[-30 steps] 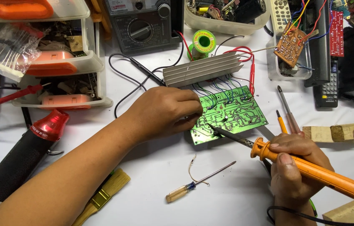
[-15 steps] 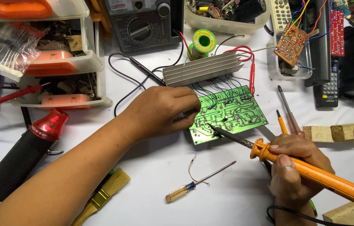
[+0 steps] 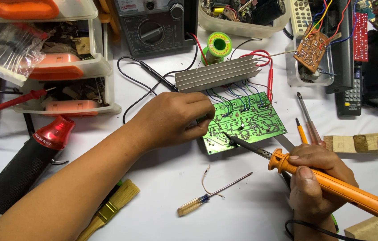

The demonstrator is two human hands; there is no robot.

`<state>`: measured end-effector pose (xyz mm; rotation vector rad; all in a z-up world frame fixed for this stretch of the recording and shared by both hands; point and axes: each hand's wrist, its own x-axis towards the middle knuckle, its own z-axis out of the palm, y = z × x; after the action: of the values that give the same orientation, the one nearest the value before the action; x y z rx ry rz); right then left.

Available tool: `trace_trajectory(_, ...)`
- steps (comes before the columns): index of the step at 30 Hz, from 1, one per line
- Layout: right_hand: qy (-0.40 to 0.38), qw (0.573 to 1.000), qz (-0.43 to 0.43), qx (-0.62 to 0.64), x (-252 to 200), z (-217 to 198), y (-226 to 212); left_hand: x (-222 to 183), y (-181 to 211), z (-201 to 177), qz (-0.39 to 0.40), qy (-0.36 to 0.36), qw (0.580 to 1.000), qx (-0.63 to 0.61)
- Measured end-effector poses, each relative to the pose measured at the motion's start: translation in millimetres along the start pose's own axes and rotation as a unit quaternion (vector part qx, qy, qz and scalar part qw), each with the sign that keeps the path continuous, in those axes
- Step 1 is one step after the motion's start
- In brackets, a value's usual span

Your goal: Soldering electronic components onto a printed circuit board at a repair bench.

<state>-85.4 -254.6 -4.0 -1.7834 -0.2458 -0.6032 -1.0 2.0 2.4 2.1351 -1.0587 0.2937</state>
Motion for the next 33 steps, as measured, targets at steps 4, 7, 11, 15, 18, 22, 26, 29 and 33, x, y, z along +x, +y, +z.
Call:
trace_trajectory(4, 0.004, 1.0, 0.001, -0.002, -0.1, -0.5, 0.6, -0.2, 0.2, -0.1, 0.003, 0.004, 1.0, 0.0)
trace_trajectory(7, 0.009, 1.0, 0.002, -0.003, -0.4, -0.3, 0.6, -0.2, -0.1, 0.0, -0.004, -0.001, 1.0, -0.005)
trace_trajectory(11, 0.005, 1.0, 0.004, -0.005, -0.2, -0.4, 0.1, -0.3, 0.2, -0.5, 0.002, 0.003, 1.0, -0.002)
trace_trajectory(15, 0.014, 1.0, -0.004, -0.003, -0.8, -2.1, 1.9, -0.3, -0.5, 0.2, -0.002, 0.005, 1.0, -0.001)
trace_trajectory(18, 0.019, 1.0, 0.006, 0.011, 0.6, -2.8, -0.1, -0.3, -0.2, -0.8, -0.004, 0.008, 1.0, 0.002)
trace_trajectory(22, 0.016, 1.0, 0.011, 0.024, 0.8, -4.4, 1.1, 0.2, 0.1, -1.4, -0.013, 0.022, 1.0, 0.017)
trace_trajectory(26, 0.026, 1.0, -0.004, 0.017, 2.4, -2.6, 0.5, 0.3, -0.8, -2.0, -0.002, 0.052, 0.998, 0.036)
trace_trajectory(29, 0.077, 0.997, 0.015, 0.001, 2.8, -1.8, -0.5, 0.8, -0.7, -4.1, -0.002, 0.06, 0.996, 0.062)
trace_trajectory(33, 0.144, 0.988, 0.04, -0.043, 12.6, 2.9, -14.9, 2.4, 1.1, -8.6, 0.002, 0.089, 0.993, 0.074)
